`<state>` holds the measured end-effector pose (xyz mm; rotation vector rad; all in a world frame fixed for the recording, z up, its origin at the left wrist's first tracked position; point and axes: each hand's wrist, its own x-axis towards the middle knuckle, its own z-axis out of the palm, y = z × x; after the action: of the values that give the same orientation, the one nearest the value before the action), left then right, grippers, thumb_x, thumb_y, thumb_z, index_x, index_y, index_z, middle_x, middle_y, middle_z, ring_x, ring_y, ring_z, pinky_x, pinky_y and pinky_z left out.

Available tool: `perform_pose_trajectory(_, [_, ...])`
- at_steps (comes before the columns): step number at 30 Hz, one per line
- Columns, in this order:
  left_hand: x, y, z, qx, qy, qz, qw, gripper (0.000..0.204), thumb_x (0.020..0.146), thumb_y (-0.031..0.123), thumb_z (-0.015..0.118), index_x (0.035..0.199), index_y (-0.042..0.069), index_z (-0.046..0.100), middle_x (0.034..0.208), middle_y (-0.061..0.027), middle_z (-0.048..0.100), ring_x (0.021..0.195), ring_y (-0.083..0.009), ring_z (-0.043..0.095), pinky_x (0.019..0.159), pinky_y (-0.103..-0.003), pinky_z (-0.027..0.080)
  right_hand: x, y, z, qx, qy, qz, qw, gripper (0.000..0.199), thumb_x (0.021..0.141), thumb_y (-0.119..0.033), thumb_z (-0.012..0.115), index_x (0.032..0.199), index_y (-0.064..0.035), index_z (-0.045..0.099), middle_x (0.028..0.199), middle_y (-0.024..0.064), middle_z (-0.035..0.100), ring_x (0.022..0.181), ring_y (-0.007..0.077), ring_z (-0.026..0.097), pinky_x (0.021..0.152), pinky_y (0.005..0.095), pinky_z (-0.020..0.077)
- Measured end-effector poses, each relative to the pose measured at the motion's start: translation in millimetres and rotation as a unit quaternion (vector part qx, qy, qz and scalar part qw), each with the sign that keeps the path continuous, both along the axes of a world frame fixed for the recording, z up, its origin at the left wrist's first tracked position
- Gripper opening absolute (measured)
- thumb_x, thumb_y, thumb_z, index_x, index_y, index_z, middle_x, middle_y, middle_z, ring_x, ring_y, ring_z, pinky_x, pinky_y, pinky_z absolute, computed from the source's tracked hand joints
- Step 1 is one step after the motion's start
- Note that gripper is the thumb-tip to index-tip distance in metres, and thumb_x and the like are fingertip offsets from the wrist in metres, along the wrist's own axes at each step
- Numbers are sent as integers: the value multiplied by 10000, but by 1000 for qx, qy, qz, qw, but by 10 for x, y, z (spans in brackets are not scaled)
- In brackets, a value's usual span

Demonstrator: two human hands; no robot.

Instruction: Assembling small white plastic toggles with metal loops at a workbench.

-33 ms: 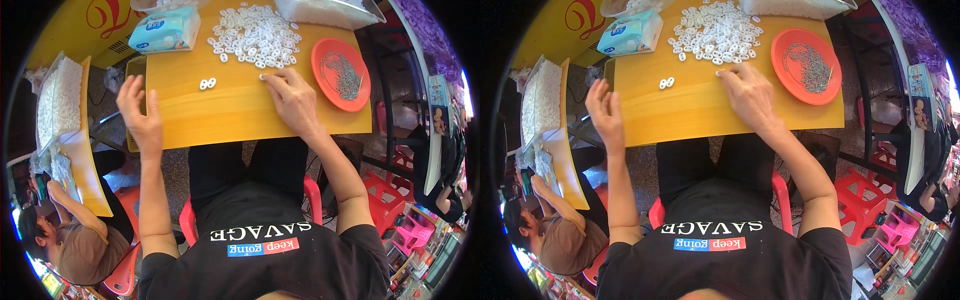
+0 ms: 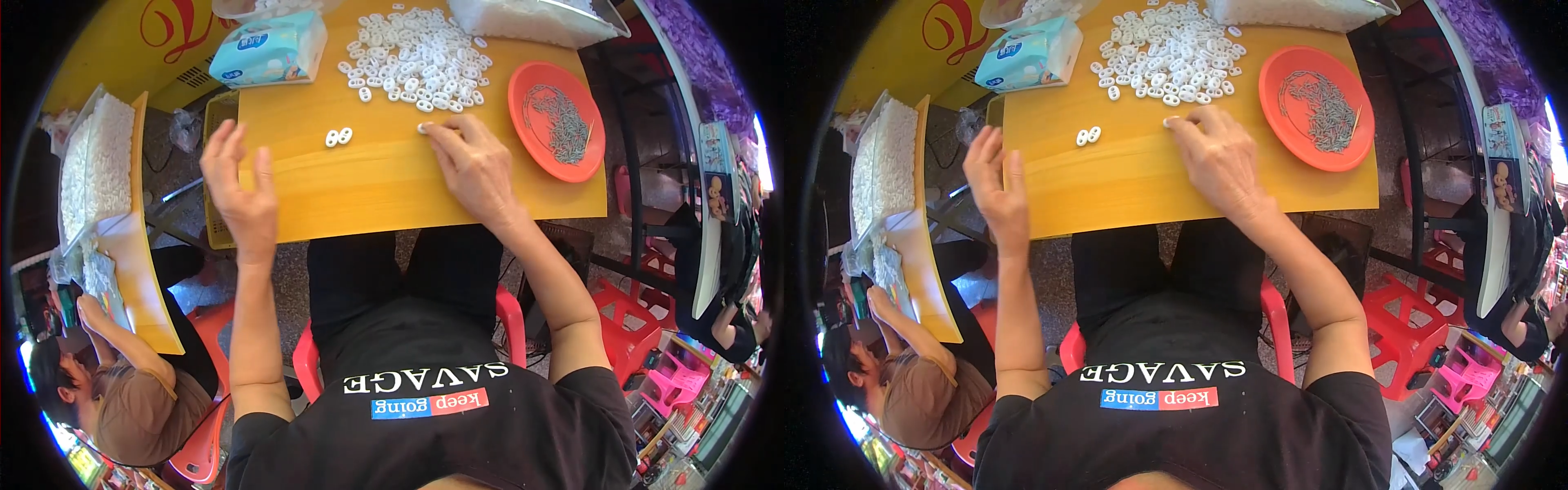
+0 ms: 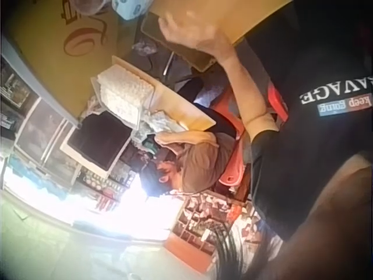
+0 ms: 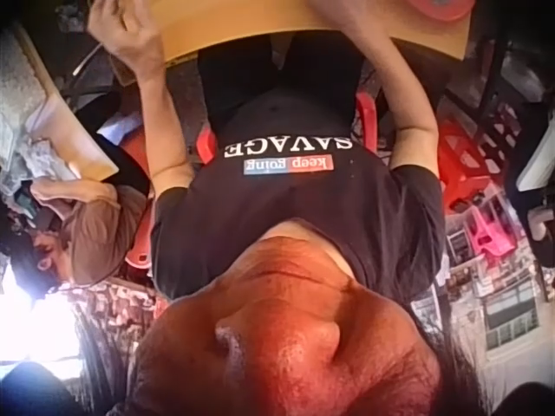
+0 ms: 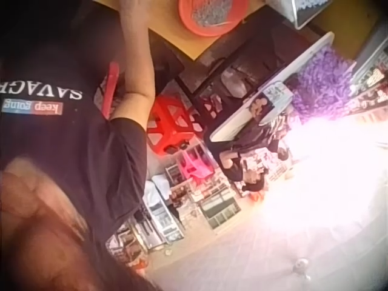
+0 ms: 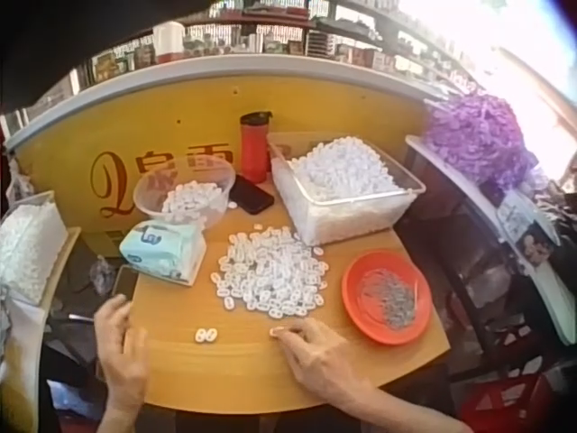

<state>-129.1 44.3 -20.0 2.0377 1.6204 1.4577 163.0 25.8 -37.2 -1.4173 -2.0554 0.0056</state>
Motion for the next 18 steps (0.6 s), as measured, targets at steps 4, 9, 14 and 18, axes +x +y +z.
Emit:
perform_pose_trajectory(4, [497,-157,-1,-19,36,-82,996,341,855,3,650,1191,29,599,1251,-161,550,1197,-317,522,998,-393,435,-217,-14,15,-24,32,34,999,228,821,-63,692,1049,-63,686,1028,98,633,803,271,648,677,361,525])
perform_pose_trajectory(9, [811,-234,-169,-49,13,-148,988,340,837,-14,655,1170,30,601,1221,-157,556,1149,-344,526,1012,-434,415,-191,59,-4,14,26,7,1000,223,828,-73,691,1050,-56,674,1149,104,627,848,282,631,726,371,526])
perform_pose_trajectory(14, [824,-220,-208,-49,32,-154,986,352,811,-17,667,1153,35,607,1200,-138,563,1160,-356,505,1044,-459,391,-221,-22,14,-9,-9,28,1000,242,797,-46,685,1037,-46,666,1202,94,620,898,289,609,767,381,518])
perform_pose_trajectory(18, [836,-261,-215,-41,92,-140,985,361,815,-22,661,1168,38,617,1222,-130,580,1216,-343,489,1066,-440,366,-375,-66,28,-15,-4,70,997,260,764,-46,643,1023,-36,654,1173,112,619,917,290,595,787,390,512])
